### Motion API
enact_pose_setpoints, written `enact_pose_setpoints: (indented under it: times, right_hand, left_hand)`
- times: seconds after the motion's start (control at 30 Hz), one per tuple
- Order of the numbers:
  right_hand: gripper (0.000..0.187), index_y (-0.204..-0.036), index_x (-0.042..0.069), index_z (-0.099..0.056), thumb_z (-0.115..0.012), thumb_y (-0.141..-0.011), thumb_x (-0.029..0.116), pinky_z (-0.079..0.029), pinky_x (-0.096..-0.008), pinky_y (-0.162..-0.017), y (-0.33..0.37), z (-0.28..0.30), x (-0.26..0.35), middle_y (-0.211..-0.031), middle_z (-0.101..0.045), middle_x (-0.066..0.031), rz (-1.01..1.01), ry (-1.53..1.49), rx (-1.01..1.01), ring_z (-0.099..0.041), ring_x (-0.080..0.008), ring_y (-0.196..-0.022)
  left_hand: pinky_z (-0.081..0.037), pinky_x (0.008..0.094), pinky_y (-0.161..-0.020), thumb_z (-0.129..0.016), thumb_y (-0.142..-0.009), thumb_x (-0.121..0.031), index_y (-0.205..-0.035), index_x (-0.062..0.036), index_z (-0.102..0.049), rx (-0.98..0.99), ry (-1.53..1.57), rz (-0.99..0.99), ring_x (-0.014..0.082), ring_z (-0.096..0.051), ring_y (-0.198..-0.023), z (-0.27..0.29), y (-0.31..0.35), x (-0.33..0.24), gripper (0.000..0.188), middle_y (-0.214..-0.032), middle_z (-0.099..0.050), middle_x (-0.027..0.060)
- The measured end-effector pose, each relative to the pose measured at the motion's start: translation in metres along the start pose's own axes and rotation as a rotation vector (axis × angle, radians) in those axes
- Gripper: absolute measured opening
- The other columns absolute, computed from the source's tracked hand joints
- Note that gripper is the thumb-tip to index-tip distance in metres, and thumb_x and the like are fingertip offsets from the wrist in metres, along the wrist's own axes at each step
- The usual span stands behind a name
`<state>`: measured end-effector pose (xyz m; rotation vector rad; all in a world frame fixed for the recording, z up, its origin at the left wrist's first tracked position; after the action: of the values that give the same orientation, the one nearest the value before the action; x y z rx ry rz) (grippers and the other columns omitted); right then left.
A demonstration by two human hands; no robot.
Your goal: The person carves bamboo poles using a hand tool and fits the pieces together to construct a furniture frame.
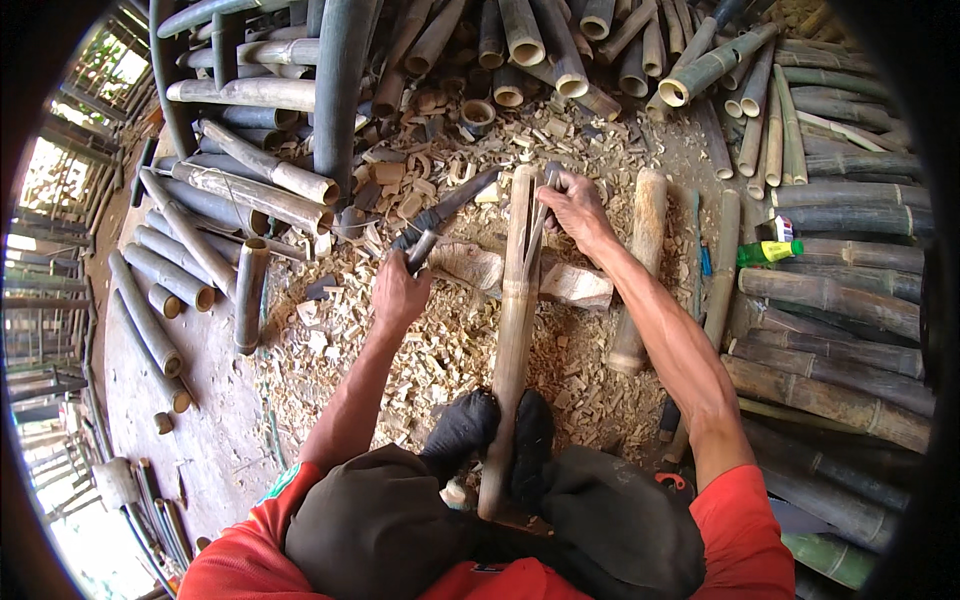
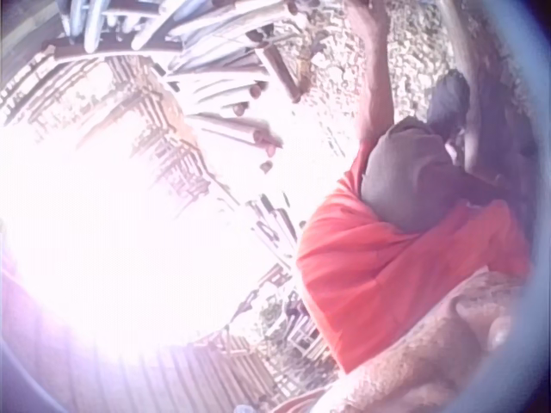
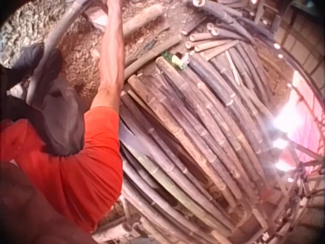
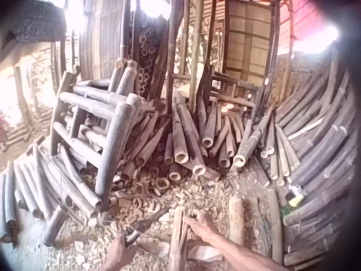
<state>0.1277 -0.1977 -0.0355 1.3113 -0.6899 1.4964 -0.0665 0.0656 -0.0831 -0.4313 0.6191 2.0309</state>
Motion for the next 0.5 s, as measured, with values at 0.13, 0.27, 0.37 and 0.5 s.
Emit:
enact_pose_setpoints:
  times: [0.13, 0.27, 0.37, 0.5]
  right_hand:
    - [0.036, -0.123, -0.003, -0.067, -0.074, -0.094, 0.017, -0.049, -0.0225, -0.038, 0.007, 0.008, -0.010, -0.086, -0.071, -0.0115, -0.010, -0.029, -0.104, -0.062, -0.0107, -0.053]
    - [0.044, -0.129, 0.003, -0.069, -0.071, -0.098, 0.034, -0.053, -0.0322, -0.054, 0.006, -0.011, -0.016, -0.093, -0.072, -0.0106, -0.097, -0.044, 0.011, -0.063, -0.0136, -0.061]
    - [0.051, -0.118, 0.003, -0.072, -0.061, -0.101, 0.050, -0.052, -0.0380, -0.068, 0.007, 0.000, -0.021, -0.085, -0.068, -0.0049, 0.011, 0.019, -0.105, -0.061, -0.0177, -0.071]
    - [0.053, -0.121, 0.002, -0.071, -0.060, -0.103, 0.050, -0.050, -0.0362, -0.086, 0.012, -0.005, -0.013, -0.099, -0.072, -0.0079, -0.036, 0.129, -0.142, -0.063, -0.0176, -0.089]
  left_hand:
    - [-0.050, 0.0477, -0.094, -0.072, -0.093, -0.026, -0.130, -0.0005, -0.057, -0.288, -0.059, -0.280, 0.0337, -0.056, -0.113, 0.002, 0.025, -0.047, 0.047, -0.122, -0.059, 0.0209]
    - [-0.058, 0.0423, -0.086, -0.072, -0.098, -0.032, -0.112, 0.0062, -0.069, 0.321, 0.458, -0.240, 0.0311, -0.072, -0.100, -0.032, 0.001, -0.146, 0.041, -0.111, -0.073, 0.0241]
    - [-0.057, 0.0425, -0.081, -0.075, -0.094, -0.025, -0.107, 0.0069, -0.073, 0.191, 0.256, -0.201, 0.0299, -0.074, -0.083, -0.042, -0.004, -0.183, 0.035, -0.091, -0.076, 0.0213]
    - [-0.057, 0.0433, -0.076, -0.075, -0.091, -0.019, -0.099, 0.0064, -0.074, 0.124, 0.400, -0.331, 0.0292, -0.074, -0.079, -0.045, -0.013, -0.177, 0.027, -0.086, -0.076, 0.0211]
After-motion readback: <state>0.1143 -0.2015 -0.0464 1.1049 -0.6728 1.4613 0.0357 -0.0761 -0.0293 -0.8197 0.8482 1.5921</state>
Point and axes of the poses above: each hand's wrist, its own y-axis away from the middle knuckle, its own z-axis out of the back of the hand, x = y × z, the point moved 6 cm from there along -y, towards the middle knuckle
